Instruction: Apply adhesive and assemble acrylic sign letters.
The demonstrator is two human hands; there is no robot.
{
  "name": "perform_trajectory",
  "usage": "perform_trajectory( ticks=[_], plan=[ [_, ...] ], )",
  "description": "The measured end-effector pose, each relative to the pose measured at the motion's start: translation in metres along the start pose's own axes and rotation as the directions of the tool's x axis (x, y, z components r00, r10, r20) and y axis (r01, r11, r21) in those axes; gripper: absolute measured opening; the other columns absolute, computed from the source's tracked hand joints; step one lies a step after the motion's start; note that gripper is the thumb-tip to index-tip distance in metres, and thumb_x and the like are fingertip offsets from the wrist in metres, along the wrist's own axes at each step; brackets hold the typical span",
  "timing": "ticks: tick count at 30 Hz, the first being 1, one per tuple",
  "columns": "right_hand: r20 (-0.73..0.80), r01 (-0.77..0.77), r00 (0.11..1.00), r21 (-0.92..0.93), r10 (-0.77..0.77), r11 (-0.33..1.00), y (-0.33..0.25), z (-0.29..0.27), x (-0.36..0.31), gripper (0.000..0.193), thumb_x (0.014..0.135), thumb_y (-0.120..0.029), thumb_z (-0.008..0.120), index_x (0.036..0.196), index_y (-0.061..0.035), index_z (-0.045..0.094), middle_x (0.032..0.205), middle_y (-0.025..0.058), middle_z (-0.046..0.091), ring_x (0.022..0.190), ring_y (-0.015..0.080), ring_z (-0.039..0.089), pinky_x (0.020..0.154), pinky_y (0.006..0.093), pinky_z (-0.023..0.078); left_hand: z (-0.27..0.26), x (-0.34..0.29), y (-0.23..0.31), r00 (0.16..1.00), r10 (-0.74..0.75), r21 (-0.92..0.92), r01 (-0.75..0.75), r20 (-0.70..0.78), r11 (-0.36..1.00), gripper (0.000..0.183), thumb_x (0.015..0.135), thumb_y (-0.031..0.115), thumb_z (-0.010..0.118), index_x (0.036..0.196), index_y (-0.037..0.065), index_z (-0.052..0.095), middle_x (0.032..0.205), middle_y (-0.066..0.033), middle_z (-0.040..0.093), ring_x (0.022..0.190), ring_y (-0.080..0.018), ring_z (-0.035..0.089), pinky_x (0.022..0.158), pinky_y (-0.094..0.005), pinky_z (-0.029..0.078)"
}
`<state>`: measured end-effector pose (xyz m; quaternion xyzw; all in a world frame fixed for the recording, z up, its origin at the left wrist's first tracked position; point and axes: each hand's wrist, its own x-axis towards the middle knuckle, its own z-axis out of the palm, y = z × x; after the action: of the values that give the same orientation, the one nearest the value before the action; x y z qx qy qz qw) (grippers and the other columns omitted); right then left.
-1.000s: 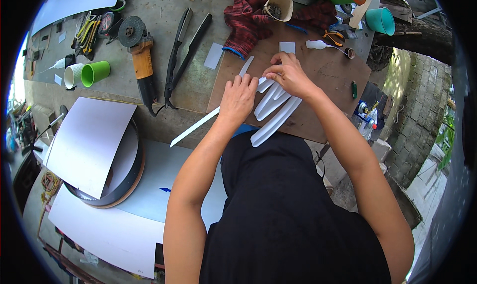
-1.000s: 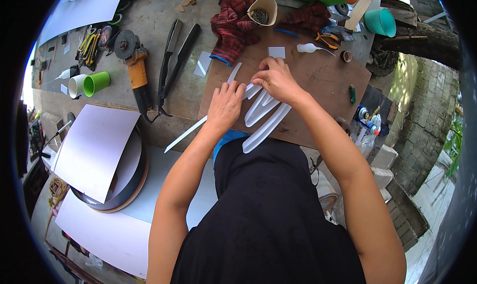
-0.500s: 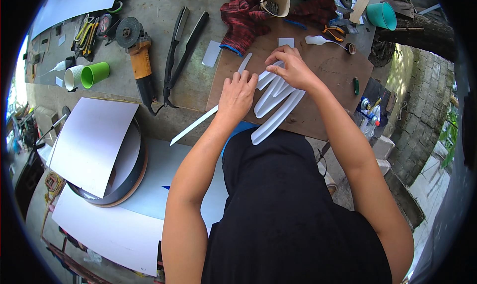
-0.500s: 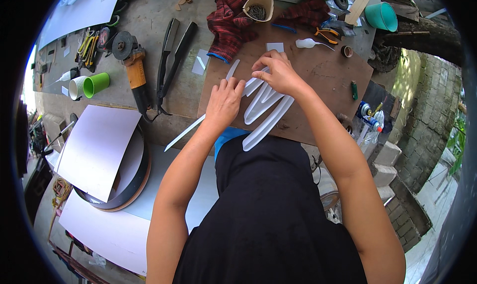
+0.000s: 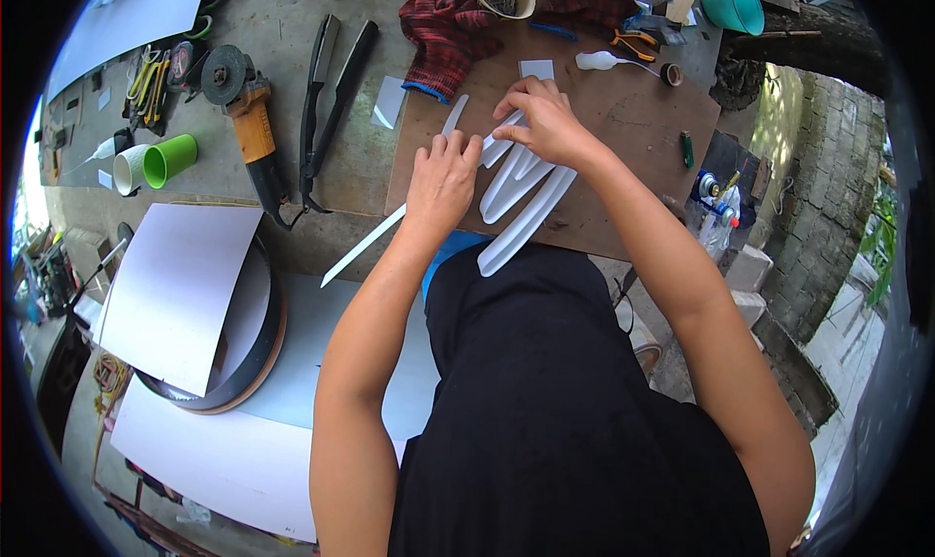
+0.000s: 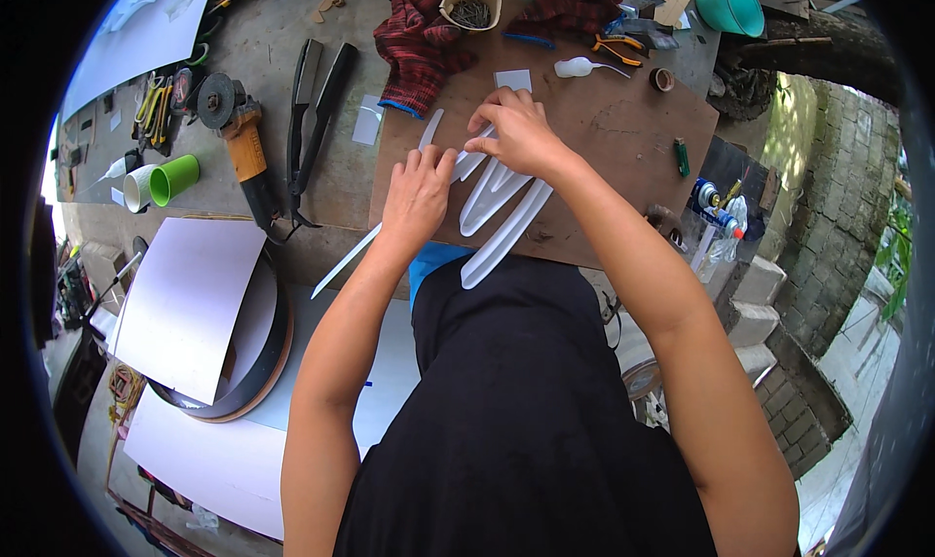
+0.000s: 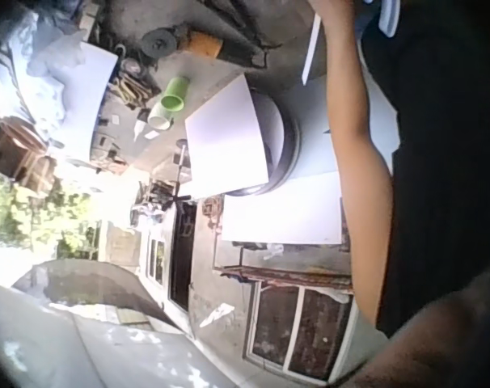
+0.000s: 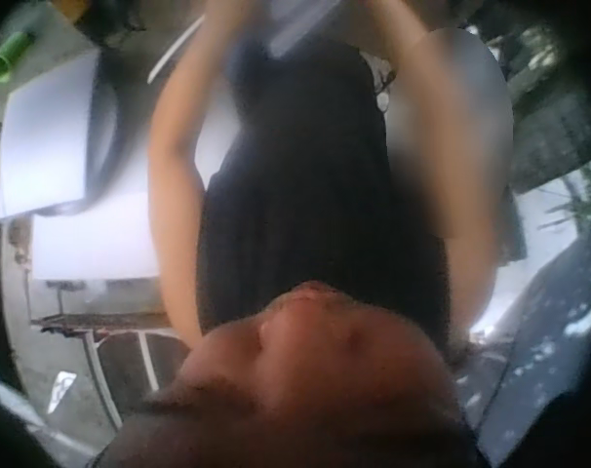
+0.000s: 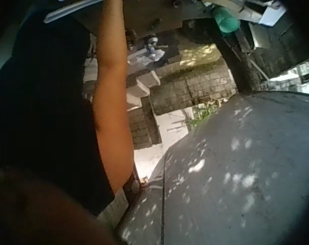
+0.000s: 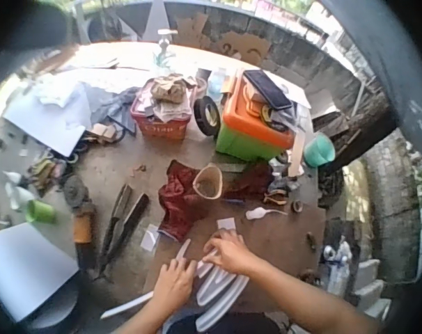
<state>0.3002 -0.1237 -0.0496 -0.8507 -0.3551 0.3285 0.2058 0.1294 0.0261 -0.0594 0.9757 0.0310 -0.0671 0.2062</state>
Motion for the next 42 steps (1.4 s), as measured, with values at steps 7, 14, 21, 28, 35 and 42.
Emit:
perform_trajectory(
  ticks=[7,14,21,28,35,42],
  plan=[
    [0.007,-0.014,1.0,-0.001,0.014,1.0,0.0,-0.002,-0.002,0.038,0.085,-0.038,0.085,0.112,-0.0146,0.075,0.133,0.0143,0.061,0.132,0.0371,0.05,0.111,0.0494,0.038,0.002,0.0,0.001,1.0,0.004,0.016,-0.004,-0.016,1.0,0.032,0.092,0.011,0.061,0.125,0.009,0.062,0.107,-0.0083,0.06,0.1,-0.0282,0.06,0.078,-0.0439,0.047],
    [-0.17,-0.042,0.981,0.256,0.087,0.966,0.012,-0.018,-0.009,0.034,0.093,-0.033,0.08,0.117,-0.0085,0.074,0.127,0.0147,0.065,0.129,0.0347,0.053,0.112,0.0454,0.042,-0.002,0.001,0.0,0.995,-0.024,-0.011,0.025,0.092,1.0,0.04,0.092,0.005,0.058,0.131,0.01,0.056,0.118,-0.0115,0.061,0.109,-0.0322,0.059,0.086,-0.0464,0.048],
    [-0.344,-0.146,0.88,0.459,0.328,0.876,0.03,-0.037,-0.037,0.024,0.095,-0.024,0.077,0.104,-0.0008,0.075,0.096,0.0124,0.074,0.088,0.0239,0.072,0.084,0.0385,0.057,-0.001,0.0,-0.001,1.0,0.02,0.024,-0.02,-0.003,1.0,0.032,0.092,0.009,0.06,0.124,0.01,0.058,0.111,-0.0099,0.061,0.103,-0.0301,0.06,0.081,-0.0449,0.048],
    [-0.617,-0.224,0.685,0.328,0.387,0.918,0.078,-0.057,-0.027,0.044,0.087,-0.023,0.084,0.124,-0.0027,0.069,0.11,0.014,0.073,0.101,0.0277,0.069,0.091,0.0413,0.055,0.0,0.001,-0.002,0.998,0.0,0.009,0.0,0.063,1.0,0.038,0.091,0.004,0.058,0.129,0.009,0.057,0.118,-0.0114,0.06,0.108,-0.0324,0.059,0.087,-0.0465,0.048],
    [-0.61,-0.148,0.781,0.021,0.13,0.989,0.092,-0.046,0.0,0.05,0.085,-0.025,0.085,0.13,-0.0114,0.069,0.123,0.0123,0.068,0.116,0.0336,0.059,0.102,0.0453,0.048,0.003,0.0,-0.004,0.999,0.009,0.024,-0.01,0.038,1.0,0.037,0.092,0.006,0.059,0.129,0.01,0.057,0.118,-0.011,0.061,0.107,-0.0318,0.059,0.086,-0.0464,0.047],
    [-0.521,-0.003,0.843,0.238,0.13,0.971,0.071,-0.06,-0.023,0.036,0.094,-0.016,0.077,0.13,-0.0161,0.07,0.113,0.0073,0.064,0.1,0.0238,0.063,0.088,0.0358,0.052,0.002,-0.001,-0.003,0.999,0.004,0.014,-0.005,0.048,1.0,0.036,0.092,0.006,0.059,0.128,0.009,0.057,0.119,-0.011,0.061,0.108,-0.0319,0.059,0.087,-0.0462,0.047]
  ],
)
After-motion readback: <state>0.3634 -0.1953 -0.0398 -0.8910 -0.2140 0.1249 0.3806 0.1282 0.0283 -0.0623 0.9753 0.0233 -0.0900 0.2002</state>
